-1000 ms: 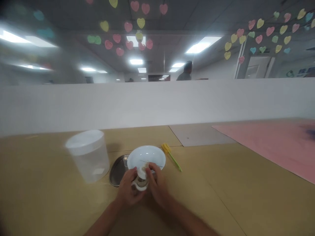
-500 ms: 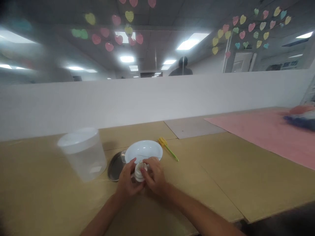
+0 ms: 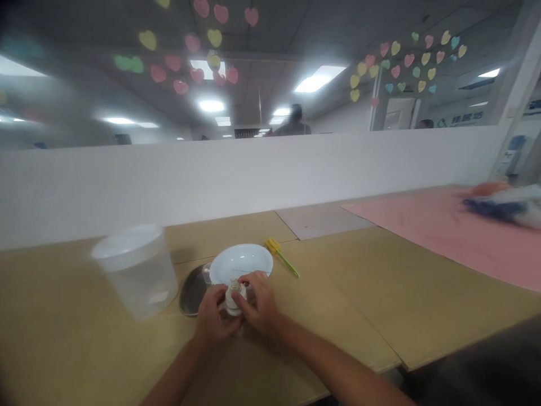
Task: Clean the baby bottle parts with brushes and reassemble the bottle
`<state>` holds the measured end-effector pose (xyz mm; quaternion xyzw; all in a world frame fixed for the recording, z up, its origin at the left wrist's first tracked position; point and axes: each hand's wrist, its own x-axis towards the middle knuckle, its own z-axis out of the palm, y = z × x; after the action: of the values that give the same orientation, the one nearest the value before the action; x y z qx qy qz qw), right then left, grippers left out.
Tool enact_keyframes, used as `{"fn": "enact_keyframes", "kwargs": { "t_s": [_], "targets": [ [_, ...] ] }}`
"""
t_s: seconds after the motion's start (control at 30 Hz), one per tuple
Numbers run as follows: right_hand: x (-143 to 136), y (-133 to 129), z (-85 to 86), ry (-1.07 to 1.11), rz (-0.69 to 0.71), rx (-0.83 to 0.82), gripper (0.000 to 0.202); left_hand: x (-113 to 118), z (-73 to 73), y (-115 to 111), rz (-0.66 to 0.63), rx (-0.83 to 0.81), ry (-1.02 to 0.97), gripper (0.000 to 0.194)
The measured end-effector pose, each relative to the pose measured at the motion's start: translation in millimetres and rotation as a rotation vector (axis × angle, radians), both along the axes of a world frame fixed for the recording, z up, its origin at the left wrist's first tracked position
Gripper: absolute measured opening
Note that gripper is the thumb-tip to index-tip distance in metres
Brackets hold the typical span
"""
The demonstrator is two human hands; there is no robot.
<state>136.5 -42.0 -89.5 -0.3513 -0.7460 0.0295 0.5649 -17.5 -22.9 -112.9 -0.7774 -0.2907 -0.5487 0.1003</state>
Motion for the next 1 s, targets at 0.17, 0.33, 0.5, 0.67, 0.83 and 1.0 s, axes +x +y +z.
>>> {"fn": "enact_keyframes", "kwargs": {
  "t_s": [0.17,0.33,0.5,0.67,0.83,1.0],
  "targets": [
    [3.3,0.3,1.8,-0.031,0.074,0.096,0.021,1.2,2.9,0.7,-0.045,-0.018,-0.049,0.038],
    [6.3,1.3,3.8,-0.077,0.083,0.070,0.027,2.7,2.9,4.6,-0.050,-0.018,-0.042,0.036],
    [7.8,2.4,3.8,-0.048,0.118,0.009,0.034,3.0,0.4,9.9,-0.054,-0.032,-0.020,0.042],
    [4.5,-0.3,-4.3,0.127,0.238,-0.229,0.027,0.3,3.8,9.0,-0.040,-0.067,0.020,0.047],
    [3.1,-0.8,-9.7,0.271,0.191,-0.256,0.017,-0.2,6.0,2.7,-0.013,-0.178,0.053,0.050],
    [6.0,-2.0,1.2,0.134,0.038,-0.065,0.010,4.7,2.2,-2.6,0.012,-0.297,-0.035,0.059]
  ]
}}
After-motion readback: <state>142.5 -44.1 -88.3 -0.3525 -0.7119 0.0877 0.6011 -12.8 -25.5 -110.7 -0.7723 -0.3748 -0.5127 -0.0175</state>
